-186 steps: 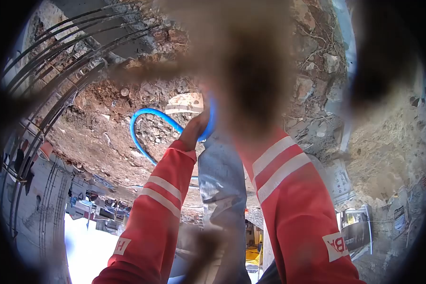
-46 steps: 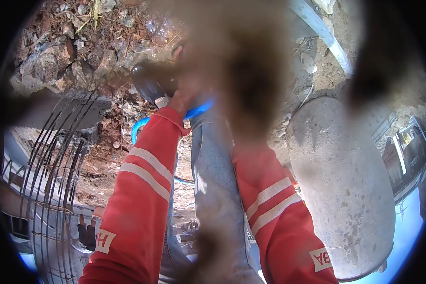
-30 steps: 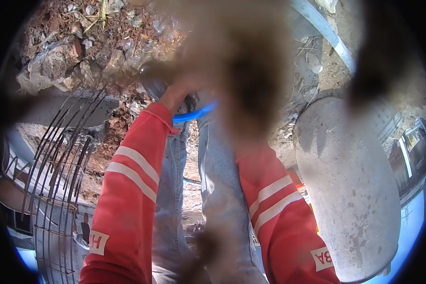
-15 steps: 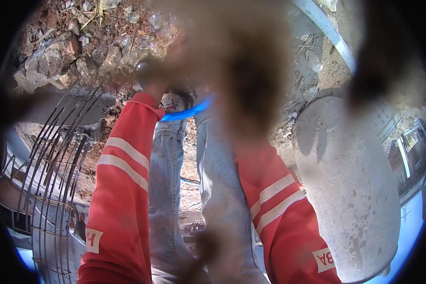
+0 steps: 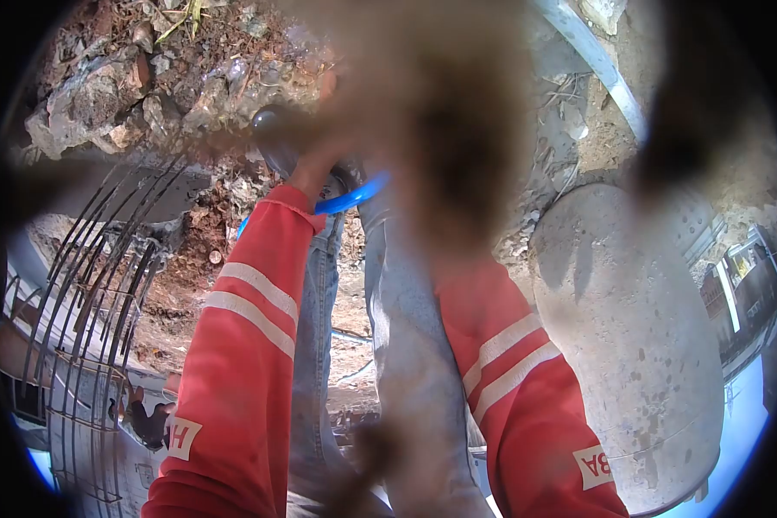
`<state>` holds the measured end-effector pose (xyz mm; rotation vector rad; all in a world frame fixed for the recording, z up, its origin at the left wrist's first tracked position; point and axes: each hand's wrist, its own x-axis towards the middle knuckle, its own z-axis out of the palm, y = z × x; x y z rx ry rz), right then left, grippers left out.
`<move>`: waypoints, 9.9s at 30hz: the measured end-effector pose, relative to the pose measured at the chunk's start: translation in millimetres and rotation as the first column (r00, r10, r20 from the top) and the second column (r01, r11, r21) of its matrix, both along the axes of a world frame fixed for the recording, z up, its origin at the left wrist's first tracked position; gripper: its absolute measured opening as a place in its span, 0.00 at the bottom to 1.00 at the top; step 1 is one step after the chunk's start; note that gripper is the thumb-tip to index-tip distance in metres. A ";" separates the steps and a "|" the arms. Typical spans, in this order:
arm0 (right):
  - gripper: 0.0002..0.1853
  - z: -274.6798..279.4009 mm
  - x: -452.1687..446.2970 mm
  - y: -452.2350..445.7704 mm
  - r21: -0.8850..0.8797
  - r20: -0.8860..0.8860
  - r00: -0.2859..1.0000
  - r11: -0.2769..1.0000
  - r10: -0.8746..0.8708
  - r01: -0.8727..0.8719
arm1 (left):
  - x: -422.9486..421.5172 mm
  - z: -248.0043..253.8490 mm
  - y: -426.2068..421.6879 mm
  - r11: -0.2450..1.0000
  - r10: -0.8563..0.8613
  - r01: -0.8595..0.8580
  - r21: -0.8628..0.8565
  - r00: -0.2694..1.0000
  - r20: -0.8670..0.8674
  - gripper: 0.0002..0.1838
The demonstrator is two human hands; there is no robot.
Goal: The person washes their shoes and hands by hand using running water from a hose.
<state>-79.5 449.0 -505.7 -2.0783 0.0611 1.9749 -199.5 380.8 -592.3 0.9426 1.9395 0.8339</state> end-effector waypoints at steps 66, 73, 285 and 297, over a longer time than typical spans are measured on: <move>0.06 69.8 -60.1 98.9 0.582 0.390 0.919 0.757 0.062 -0.298 | 3.2 65.8 202.1 0.955 0.187 -0.281 0.097 0.822 0.537 0.30; 0.06 79.2 -53.9 88.4 0.496 0.362 0.927 0.822 0.096 -0.278 | -3.4 83.3 183.6 0.915 0.090 -0.180 0.361 0.963 0.252 0.37; 0.09 53.5 3.4 -25.2 0.394 0.729 0.511 0.331 0.455 -0.857 | 92.2 22.1 17.9 0.780 0.599 -0.119 -0.614 -0.139 0.789 0.29; 0.08 60.2 -12.9 -9.6 0.392 0.686 0.605 0.495 0.405 -0.775 | 73.4 57.9 35.7 0.721 0.623 -0.306 -0.621 -0.104 0.775 0.28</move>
